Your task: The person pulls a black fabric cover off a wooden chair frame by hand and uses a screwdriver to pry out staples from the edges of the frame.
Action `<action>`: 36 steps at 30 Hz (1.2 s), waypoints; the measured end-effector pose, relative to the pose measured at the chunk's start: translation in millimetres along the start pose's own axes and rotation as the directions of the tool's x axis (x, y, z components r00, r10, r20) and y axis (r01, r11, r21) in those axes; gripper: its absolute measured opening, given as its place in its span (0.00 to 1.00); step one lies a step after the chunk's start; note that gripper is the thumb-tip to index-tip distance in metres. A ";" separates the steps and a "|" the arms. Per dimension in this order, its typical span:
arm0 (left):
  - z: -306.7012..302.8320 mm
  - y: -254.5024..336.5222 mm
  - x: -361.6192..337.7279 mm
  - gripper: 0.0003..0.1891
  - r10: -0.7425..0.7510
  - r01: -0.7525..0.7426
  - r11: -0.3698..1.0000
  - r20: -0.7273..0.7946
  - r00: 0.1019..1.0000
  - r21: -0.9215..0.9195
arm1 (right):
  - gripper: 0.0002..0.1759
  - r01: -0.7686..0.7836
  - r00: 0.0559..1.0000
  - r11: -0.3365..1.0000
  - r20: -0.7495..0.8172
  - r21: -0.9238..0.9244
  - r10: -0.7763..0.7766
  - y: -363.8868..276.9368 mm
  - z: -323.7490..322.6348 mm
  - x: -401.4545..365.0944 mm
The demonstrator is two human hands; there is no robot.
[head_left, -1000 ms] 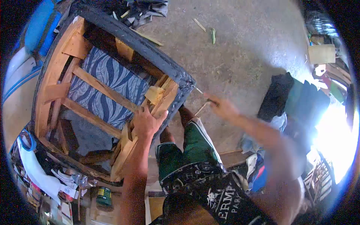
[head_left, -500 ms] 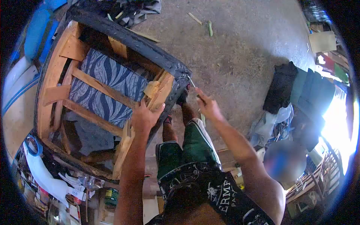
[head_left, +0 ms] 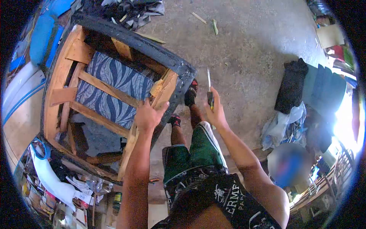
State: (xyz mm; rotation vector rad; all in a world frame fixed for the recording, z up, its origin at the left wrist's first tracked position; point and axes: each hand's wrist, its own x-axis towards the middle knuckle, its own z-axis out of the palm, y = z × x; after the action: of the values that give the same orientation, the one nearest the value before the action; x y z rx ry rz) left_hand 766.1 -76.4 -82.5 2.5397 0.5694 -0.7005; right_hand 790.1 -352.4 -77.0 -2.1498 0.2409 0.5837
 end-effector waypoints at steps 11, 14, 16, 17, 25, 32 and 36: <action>-14.0 7.7 -1.7 0.51 -0.105 0.105 0.994 0.099 0.990 0.009 | 0.30 -0.007 0.939 0.921 0.313 -0.390 0.140 -43.6 -30.7 -3.7; -13.8 7.5 -0.9 0.51 -0.129 0.129 0.992 0.132 0.983 0.011 | 0.29 0.151 0.957 0.921 0.285 -0.358 -0.046 -31.1 -30.0 -4.2; -9.8 5.6 -2.8 0.51 -0.115 0.115 0.993 0.100 0.988 0.008 | 0.28 0.216 0.948 0.906 0.300 -0.364 -0.105 -22.3 -26.6 -1.0; -8.4 4.1 -2.7 0.50 -0.101 0.100 0.995 0.067 0.993 0.011 | 0.28 0.279 0.935 0.889 0.314 -0.364 -0.165 -18.3 -25.0 0.9; -5.8 0.7 -3.0 0.45 -0.083 0.083 0.996 0.042 0.996 -0.014 | 0.28 0.137 0.921 0.829 0.378 -0.542 0.095 -52.2 -29.5 2.6; -9.6 -0.1 -2.7 0.45 -0.066 0.066 0.998 0.014 0.998 -0.012 | 0.28 0.111 0.982 0.970 0.171 -0.214 -0.074 -12.7 13.3 -15.1; -5.2 -0.4 -1.0 0.46 -0.085 0.087 0.996 0.054 0.995 -0.025 | 0.28 -0.091 0.970 0.974 0.203 -0.206 0.134 -32.6 5.3 -12.5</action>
State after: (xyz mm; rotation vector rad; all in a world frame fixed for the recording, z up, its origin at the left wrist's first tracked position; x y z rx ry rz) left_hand 767.0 -73.6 -78.1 2.4756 0.6692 -0.7819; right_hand 789.6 -329.1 -50.6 -2.2479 0.1942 0.9346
